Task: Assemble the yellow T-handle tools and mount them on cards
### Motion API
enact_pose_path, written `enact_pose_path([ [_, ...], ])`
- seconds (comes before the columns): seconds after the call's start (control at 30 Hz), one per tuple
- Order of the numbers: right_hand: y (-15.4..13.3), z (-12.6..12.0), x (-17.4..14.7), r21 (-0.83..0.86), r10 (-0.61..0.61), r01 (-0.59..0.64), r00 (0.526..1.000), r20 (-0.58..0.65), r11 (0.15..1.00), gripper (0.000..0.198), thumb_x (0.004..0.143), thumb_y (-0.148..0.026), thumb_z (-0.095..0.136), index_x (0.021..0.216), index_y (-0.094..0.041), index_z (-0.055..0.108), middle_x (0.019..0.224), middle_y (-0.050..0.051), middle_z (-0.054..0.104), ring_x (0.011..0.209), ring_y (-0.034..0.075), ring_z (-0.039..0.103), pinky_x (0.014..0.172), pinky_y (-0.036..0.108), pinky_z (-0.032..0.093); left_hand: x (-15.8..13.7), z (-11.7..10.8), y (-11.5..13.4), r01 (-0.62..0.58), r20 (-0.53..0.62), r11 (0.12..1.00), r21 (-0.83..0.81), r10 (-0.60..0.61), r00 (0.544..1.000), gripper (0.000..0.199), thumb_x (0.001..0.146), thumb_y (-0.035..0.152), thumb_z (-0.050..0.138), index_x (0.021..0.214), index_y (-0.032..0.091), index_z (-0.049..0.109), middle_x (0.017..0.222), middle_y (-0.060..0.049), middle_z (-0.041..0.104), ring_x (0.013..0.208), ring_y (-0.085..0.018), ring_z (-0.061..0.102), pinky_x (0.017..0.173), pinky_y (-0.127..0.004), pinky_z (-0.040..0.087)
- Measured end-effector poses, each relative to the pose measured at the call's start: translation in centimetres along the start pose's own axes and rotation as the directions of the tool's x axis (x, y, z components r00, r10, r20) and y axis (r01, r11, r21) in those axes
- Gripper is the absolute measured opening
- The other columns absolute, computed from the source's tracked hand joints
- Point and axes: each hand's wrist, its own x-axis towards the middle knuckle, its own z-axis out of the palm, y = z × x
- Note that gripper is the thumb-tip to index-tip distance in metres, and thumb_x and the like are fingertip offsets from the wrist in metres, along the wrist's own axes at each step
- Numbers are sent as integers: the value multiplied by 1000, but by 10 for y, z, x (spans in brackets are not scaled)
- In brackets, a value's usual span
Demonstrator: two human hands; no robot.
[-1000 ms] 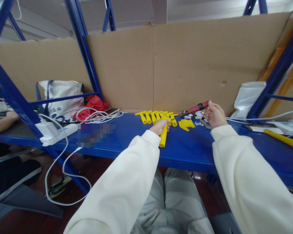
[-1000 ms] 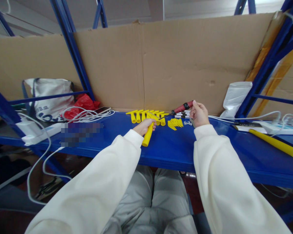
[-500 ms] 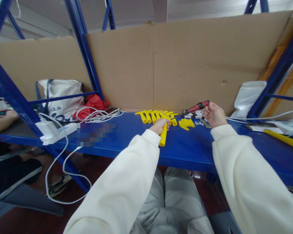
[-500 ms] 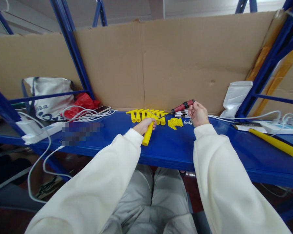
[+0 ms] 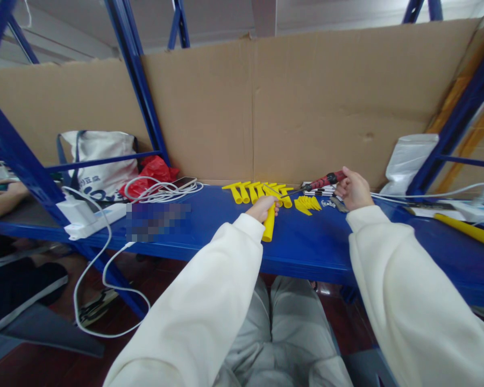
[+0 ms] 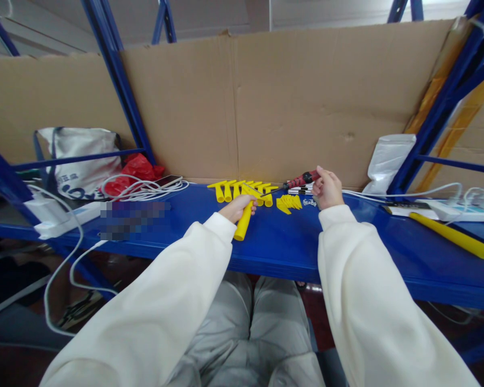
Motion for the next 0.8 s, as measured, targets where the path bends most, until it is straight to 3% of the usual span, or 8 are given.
enact_pose_path([
  [0.23, -8, 7, -10, -64, 36, -37, 999, -19, 997, 42, 78, -55, 80, 75, -23, 53, 42, -11, 30, 33, 7, 30, 33, 19, 24, 2, 0, 0, -13, -2, 1000, 4, 13, 1000, 28, 91, 1, 44, 70, 20, 44, 48, 5, 41, 42, -9, 35, 45, -19, 26],
  [0.47, -15, 10, -12, -65, 38, -34, 997, 66, 997, 41, 82, -44, 79, 72, -23, 45, 57, -6, 48, 43, 8, 42, 39, 20, 35, 1, 1, -1, -20, 0, 999, 25, 20, 1000, 28, 92, 1, 42, 72, 20, 44, 48, 6, 40, 41, -8, 35, 44, -20, 28],
  [0.8, -14, 11, -14, -75, 22, -17, 998, 61, 997, 49, 75, -49, 85, 77, -24, 43, 55, -9, 44, 43, 7, 41, 37, 19, 29, 1, 0, -1, -5, -22, 1000, 21, 6, 1000, 26, 90, 0, 46, 73, 20, 46, 49, 6, 41, 42, -9, 36, 43, -20, 28],
])
